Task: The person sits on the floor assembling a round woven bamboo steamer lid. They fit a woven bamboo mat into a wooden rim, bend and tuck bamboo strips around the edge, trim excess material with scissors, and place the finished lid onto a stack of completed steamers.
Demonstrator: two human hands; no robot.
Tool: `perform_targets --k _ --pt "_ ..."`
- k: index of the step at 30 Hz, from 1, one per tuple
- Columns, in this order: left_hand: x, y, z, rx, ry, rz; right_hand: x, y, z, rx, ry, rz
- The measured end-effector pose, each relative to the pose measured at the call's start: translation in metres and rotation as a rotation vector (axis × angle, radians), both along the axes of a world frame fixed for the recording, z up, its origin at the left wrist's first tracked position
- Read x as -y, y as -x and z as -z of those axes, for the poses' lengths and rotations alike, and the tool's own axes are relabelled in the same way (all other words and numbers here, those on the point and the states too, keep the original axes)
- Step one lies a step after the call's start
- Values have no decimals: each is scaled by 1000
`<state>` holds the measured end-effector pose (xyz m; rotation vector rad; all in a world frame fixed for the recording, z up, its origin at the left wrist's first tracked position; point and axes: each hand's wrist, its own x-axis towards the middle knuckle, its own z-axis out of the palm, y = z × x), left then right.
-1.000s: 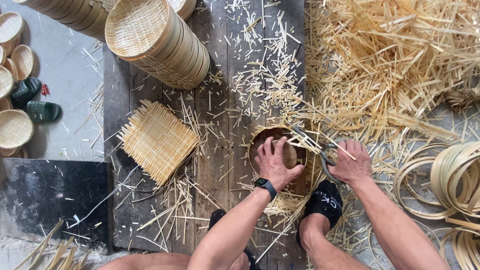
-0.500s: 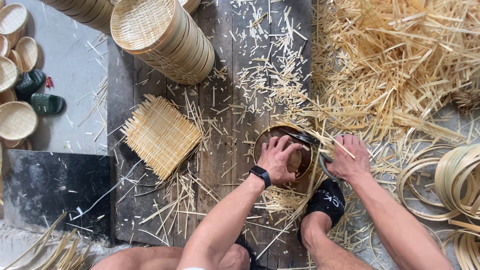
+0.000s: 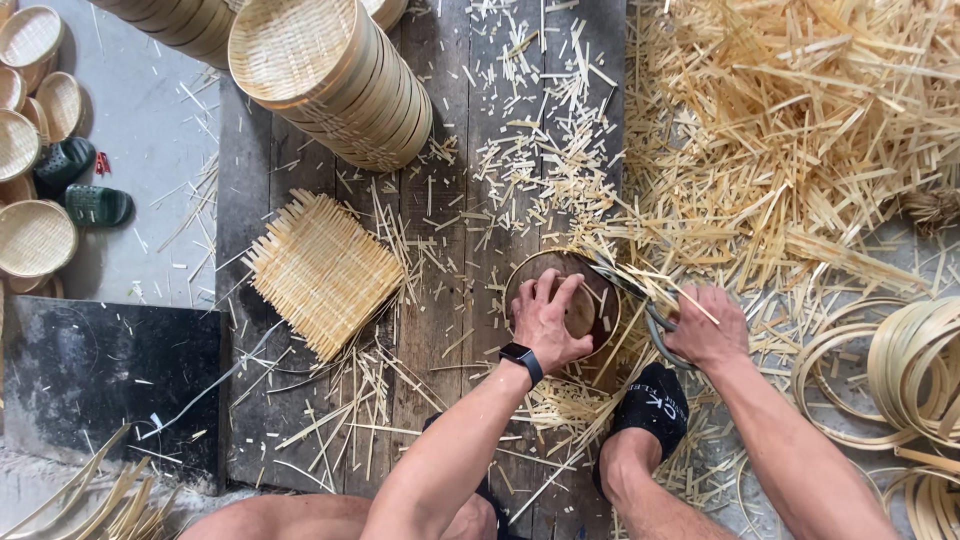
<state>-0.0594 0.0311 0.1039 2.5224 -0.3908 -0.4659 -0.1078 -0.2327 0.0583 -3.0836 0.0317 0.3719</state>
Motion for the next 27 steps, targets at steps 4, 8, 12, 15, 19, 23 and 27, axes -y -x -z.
perform_targets --k 4,8,12,15,19,23,27 --pt "3 0 -2 -11 -1 -20 2 5 1 -49 32 7" --pt "10 2 -6 3 -51 -6 -5 0 4 65 95 -55" --pt "-2 -13 -9 -28 -98 172 -1 -2 3 -116 31 -4" --pt "-8 -21 -8 -18 -91 269 5 3 -1 26 -63 -8" --pt "-11 -26 -5 35 -58 458 2 2 4 288 2 -92" --pt "-15 -34 -3 12 -30 543 8 -1 13 26 -70 -43" --pt "-16 -40 -4 -21 -63 631 19 5 18 -31 -88 -22"
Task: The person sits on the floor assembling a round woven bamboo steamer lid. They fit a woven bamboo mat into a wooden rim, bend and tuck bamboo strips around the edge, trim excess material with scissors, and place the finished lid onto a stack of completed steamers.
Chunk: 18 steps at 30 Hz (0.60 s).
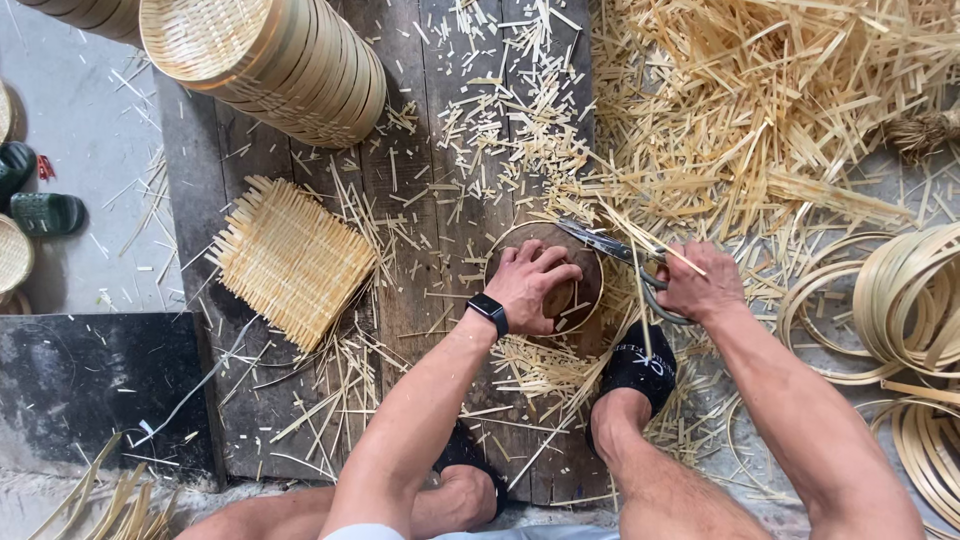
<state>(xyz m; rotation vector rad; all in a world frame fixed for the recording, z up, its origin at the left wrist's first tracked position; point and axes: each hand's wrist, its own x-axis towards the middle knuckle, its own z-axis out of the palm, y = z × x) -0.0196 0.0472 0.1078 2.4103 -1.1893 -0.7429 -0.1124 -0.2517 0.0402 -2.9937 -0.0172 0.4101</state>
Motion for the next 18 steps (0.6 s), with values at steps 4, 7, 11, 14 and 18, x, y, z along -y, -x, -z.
perform_targets --k 4,7,11,14,18 --pt "-1 -3 -3 18 -15 42 -1 3 -2 6 0 19" --pt "-2 -6 -6 28 -16 86 -3 0 -12 18 -15 8" --pt "-1 -10 -10 37 36 145 -11 -10 -22 199 -8 -85" --pt "-2 -11 -11 12 51 157 -14 -15 -19 -142 20 -3" --pt "-8 -7 3 3 99 138 5 -10 1 -431 -63 245"
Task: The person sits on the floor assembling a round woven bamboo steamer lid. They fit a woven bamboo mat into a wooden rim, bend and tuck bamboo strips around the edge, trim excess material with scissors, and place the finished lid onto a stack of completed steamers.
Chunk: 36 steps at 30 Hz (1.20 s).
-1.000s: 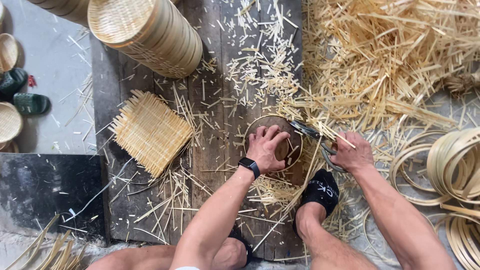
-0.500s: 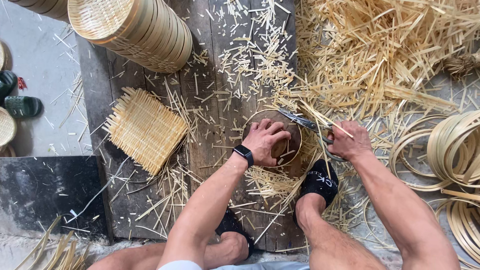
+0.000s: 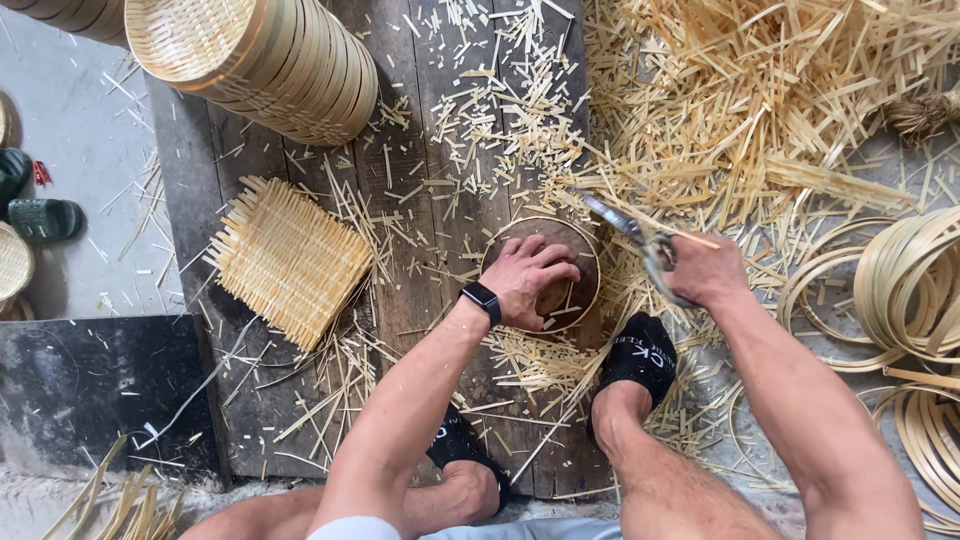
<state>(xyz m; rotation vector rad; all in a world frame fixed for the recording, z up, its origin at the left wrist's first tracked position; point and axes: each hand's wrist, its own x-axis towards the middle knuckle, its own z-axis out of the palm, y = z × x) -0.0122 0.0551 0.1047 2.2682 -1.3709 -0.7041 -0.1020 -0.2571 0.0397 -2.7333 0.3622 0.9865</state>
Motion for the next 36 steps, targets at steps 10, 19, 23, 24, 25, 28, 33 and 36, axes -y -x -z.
perform_targets --k 10,19,23,24,25,28,33,36 --pt "8 -17 79 -190 -102 -1119 -12 31 33 390 -203 483" --pt "46 -20 99 -371 -122 -1128 -68 13 47 162 -930 867" --pt "47 -19 102 -315 -119 -1128 -69 12 44 148 -894 931" --pt "47 -19 102 -313 -116 -1126 -72 12 41 173 -868 930" --pt "45 -18 102 -310 -111 -1123 -75 12 37 200 -842 927" --pt "34 -12 99 -319 60 -1097 -82 15 23 340 -593 688" --pt "-17 35 93 -126 -18 -1353 -83 35 19 43 -886 1006" --pt "-40 47 97 -454 73 -1398 -83 45 33 52 -1023 1104"
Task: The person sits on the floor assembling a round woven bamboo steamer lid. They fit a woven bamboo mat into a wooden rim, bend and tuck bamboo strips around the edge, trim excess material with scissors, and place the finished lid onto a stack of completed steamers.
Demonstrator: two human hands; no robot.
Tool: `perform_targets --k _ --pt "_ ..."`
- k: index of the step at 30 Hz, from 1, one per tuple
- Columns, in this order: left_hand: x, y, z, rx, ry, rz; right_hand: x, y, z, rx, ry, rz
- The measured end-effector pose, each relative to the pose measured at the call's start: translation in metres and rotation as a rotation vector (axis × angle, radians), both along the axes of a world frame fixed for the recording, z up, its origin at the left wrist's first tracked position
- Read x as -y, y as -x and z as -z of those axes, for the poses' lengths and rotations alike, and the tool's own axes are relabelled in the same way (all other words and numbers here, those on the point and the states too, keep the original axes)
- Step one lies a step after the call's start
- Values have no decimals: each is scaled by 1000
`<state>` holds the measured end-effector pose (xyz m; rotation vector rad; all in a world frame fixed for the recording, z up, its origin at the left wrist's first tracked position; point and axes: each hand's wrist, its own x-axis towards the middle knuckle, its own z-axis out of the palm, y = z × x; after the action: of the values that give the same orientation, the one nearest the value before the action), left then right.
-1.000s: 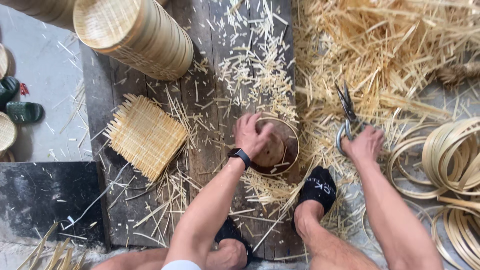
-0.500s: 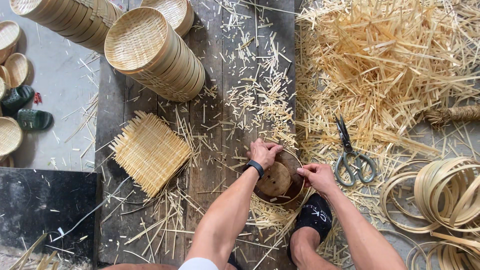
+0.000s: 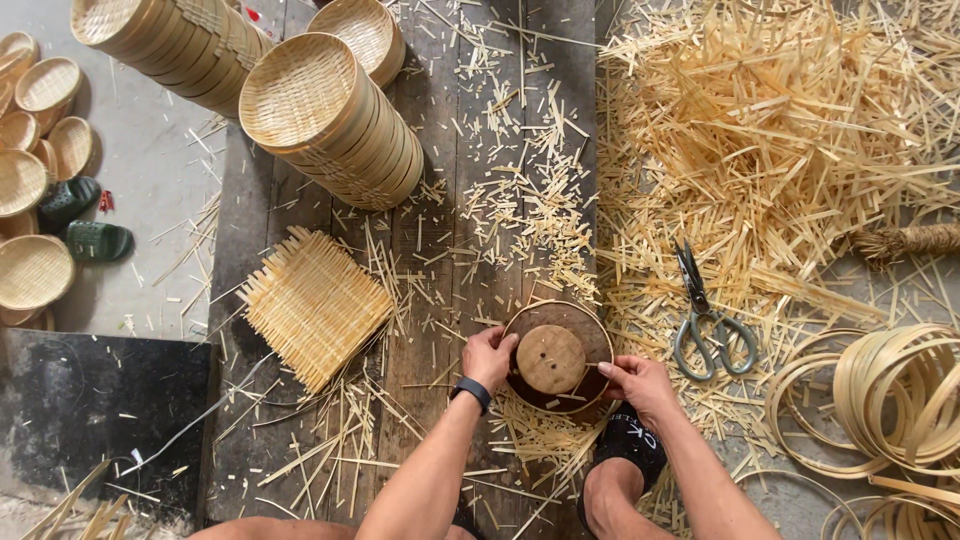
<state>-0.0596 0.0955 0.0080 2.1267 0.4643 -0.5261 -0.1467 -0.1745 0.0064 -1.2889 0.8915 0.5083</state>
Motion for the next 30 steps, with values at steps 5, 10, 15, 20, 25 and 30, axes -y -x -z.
perform_targets --k 5,10,15,20,25,30 --pt "-16 -18 7 -268 242 -112 9 1 21 -7 -100 59" --pt "-10 -18 -4 -357 236 -225 11 -8 7 -21 19 5" --pt "-2 8 -19 -354 706 -577 5 -2 -20 74 -199 138" --pt "17 55 -1 -503 789 -564 -9 11 -10 9 -77 50" --pt "26 63 24 -411 699 -545 -20 19 7 71 54 80" --pt "15 36 -26 -335 521 -280 -20 12 -24 1 113 -28"
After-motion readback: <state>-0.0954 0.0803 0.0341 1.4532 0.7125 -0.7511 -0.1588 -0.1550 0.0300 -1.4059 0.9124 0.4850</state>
